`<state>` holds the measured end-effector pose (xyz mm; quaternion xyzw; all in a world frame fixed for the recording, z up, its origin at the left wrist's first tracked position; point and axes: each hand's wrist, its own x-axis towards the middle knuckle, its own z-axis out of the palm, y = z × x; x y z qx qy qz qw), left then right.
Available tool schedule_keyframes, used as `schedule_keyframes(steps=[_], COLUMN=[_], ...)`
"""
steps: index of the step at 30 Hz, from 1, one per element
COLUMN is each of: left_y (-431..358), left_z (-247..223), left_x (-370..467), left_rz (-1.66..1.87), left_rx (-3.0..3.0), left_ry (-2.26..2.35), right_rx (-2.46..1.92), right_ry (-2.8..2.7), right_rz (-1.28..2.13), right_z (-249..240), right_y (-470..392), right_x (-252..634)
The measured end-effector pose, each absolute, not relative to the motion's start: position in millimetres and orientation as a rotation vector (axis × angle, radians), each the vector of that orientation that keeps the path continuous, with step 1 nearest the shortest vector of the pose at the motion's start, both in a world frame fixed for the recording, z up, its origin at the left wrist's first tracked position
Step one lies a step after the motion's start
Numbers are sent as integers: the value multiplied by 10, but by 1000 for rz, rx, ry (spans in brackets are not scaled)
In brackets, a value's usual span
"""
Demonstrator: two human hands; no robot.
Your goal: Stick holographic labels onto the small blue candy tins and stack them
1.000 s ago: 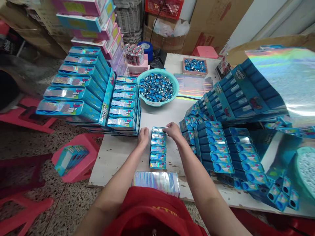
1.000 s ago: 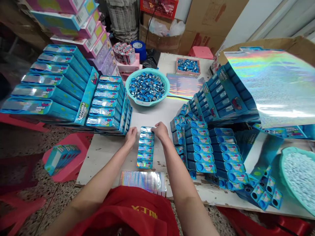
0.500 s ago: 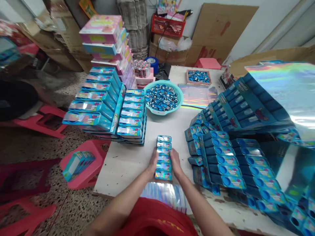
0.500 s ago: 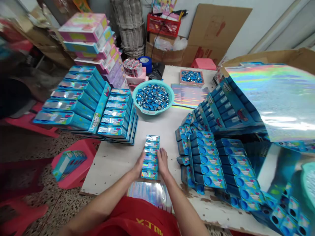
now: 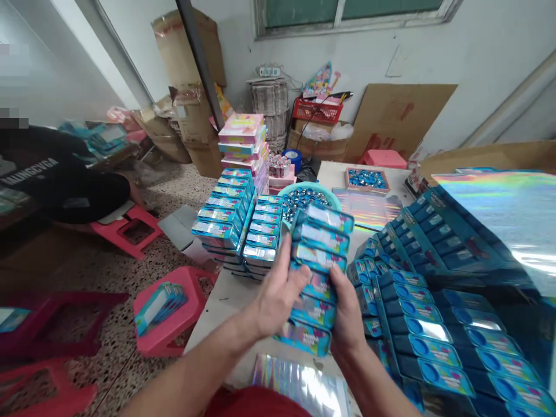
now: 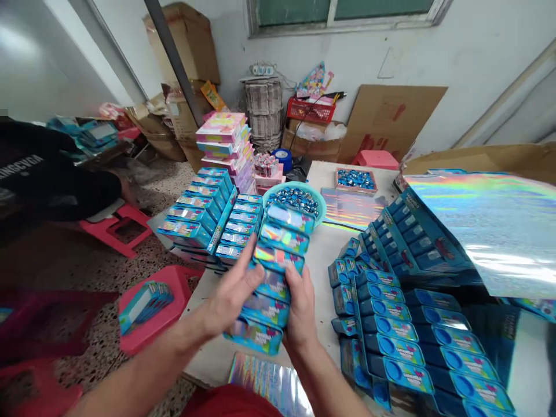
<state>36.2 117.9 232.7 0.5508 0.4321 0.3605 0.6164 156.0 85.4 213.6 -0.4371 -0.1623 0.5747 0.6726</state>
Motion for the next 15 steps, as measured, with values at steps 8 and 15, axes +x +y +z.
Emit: schedule_keyframes(steps=[8, 15], left_y=[2122, 2116], left_z=[2992, 2967], left_x=[81, -631], left_rz=[954, 1065], left_rx=[2225, 2252], left_ry=[1444, 1907], right_rx=[-849, -968], right_ry=[-514, -595], right_rz=[1324, 1317], right_z=[2356, 2241], right_y=[2149, 2212], right_x=[1100, 1157])
